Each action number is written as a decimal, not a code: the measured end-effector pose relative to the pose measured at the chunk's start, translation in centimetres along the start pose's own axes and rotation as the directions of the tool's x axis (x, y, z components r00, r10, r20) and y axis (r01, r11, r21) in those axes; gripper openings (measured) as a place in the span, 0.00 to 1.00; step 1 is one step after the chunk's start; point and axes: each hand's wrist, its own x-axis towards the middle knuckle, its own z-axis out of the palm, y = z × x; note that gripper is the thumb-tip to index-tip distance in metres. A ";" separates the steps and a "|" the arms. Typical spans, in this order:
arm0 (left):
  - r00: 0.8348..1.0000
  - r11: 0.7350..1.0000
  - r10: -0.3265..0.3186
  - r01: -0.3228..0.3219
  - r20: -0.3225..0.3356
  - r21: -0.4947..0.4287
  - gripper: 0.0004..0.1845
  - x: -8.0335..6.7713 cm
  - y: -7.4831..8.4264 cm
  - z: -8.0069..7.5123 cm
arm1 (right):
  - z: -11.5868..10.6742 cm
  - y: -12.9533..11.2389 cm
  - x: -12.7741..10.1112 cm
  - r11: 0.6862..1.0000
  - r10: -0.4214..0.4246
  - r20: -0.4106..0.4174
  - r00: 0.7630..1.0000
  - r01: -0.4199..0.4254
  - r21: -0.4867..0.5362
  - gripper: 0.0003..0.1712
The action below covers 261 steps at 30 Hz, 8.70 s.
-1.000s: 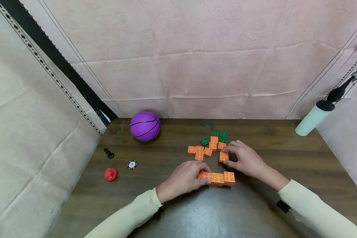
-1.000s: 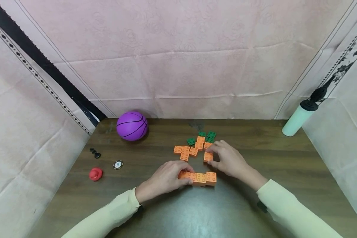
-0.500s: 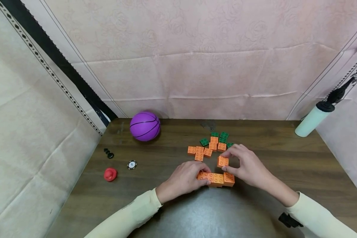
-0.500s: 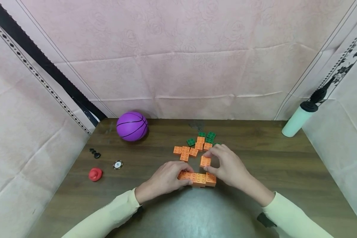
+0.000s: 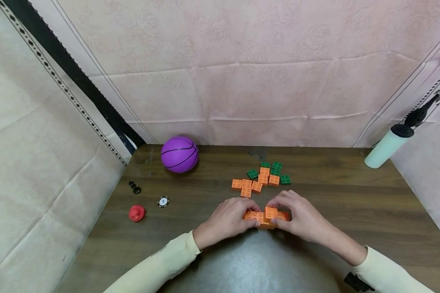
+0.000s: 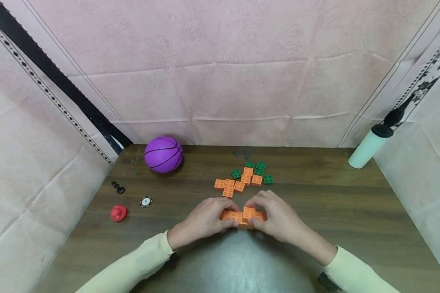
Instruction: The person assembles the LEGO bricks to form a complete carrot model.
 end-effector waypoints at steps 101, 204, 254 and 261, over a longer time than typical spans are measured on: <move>0.999 0.999 -0.040 0.040 0.020 0.016 0.12 0.3 0.5 0.3 | 1.2 0.9 -1.1 0.998 -0.024 -0.013 1.000 0.025 0.059 0.11; 0.989 0.986 0.146 -0.143 0.032 -0.081 0.16 0.1 -0.7 -1.0 | 1.6 0.5 -1.4 0.992 0.073 -0.056 0.996 -0.067 0.104 0.17; 0.994 0.994 0.107 -0.107 0.037 -0.009 0.13 0.9 0.5 -1.5 | 1.1 1.0 -1.3 0.972 0.129 -0.030 0.991 -0.121 0.203 0.16; 0.994 0.993 0.110 -0.110 -0.001 0.040 0.15 0.3 0.6 -1.1 | 1.1 1.1 -1.2 0.974 0.132 -0.032 0.991 -0.123 0.189 0.17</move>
